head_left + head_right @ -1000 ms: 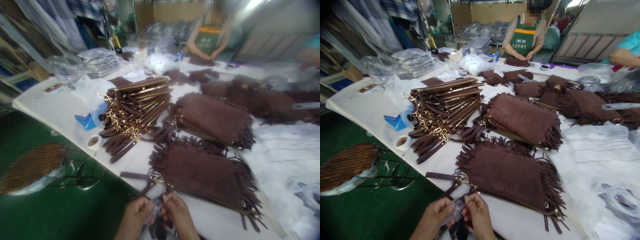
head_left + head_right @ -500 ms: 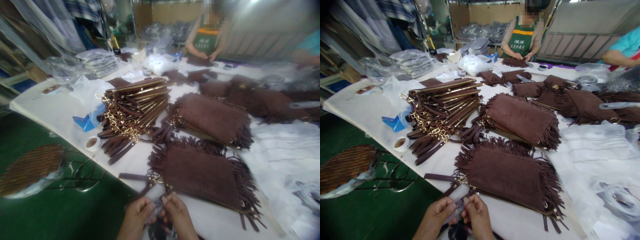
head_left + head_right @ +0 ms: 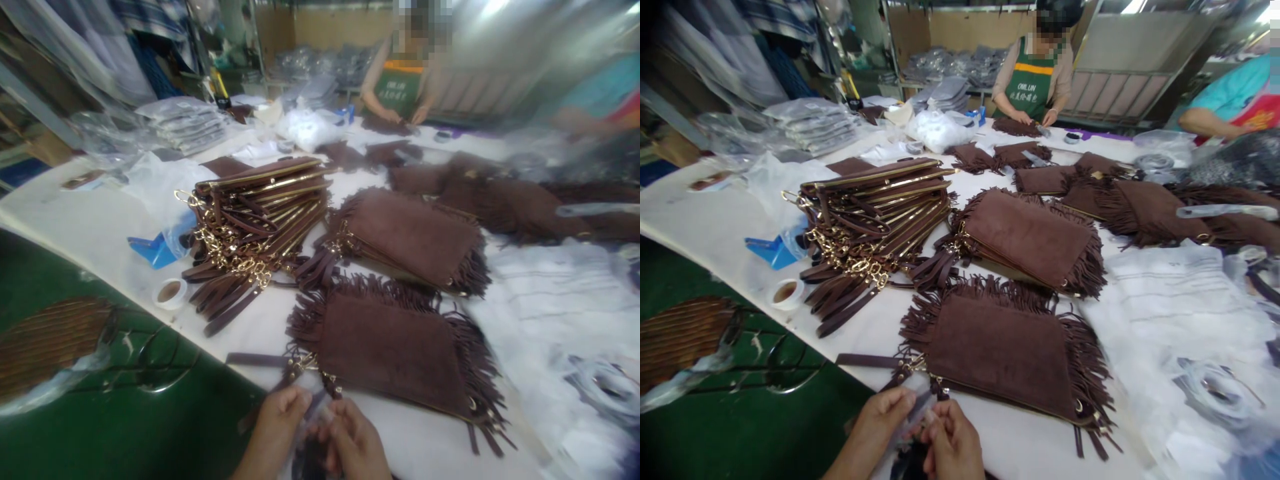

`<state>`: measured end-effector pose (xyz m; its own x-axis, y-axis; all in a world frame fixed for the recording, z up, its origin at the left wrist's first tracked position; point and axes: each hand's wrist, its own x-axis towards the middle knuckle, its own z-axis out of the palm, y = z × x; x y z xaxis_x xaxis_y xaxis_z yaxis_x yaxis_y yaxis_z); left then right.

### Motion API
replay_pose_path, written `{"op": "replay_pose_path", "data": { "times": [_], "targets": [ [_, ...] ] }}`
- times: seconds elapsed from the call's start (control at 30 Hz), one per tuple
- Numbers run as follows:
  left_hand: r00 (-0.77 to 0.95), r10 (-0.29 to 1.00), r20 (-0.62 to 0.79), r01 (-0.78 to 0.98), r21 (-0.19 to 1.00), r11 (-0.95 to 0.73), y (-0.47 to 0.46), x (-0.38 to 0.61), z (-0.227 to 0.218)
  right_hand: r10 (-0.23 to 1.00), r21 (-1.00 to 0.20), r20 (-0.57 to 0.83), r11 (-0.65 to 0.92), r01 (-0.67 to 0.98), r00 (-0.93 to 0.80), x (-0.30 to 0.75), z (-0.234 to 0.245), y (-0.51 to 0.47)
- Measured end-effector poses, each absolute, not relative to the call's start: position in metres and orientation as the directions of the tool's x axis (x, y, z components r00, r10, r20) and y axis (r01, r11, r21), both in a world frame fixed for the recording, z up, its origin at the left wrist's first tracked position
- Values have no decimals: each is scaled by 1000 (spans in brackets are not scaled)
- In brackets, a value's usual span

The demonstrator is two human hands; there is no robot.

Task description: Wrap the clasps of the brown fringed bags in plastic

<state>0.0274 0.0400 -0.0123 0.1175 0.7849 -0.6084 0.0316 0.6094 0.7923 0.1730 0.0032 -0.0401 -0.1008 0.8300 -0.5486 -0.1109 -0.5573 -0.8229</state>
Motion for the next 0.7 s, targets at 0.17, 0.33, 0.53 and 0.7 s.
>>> {"op": "replay_pose_path", "data": {
  "times": [0.17,0.33,0.53,0.7],
  "targets": [
    [144,857,-495,156,866,475,41,34,-18,825,-811,-565,-562,-162,-33,171,-40,7],
    [125,857,-499,108,866,488,39,40,-18,827,-829,-557,-550,-100,70,178,-31,12],
    [151,689,-708,-234,652,721,30,43,-38,853,-856,-509,-516,44,113,185,-26,21],
    [120,673,-730,-330,610,720,34,50,-25,850,-847,-514,-524,84,119,187,-29,25]
  ]
}}
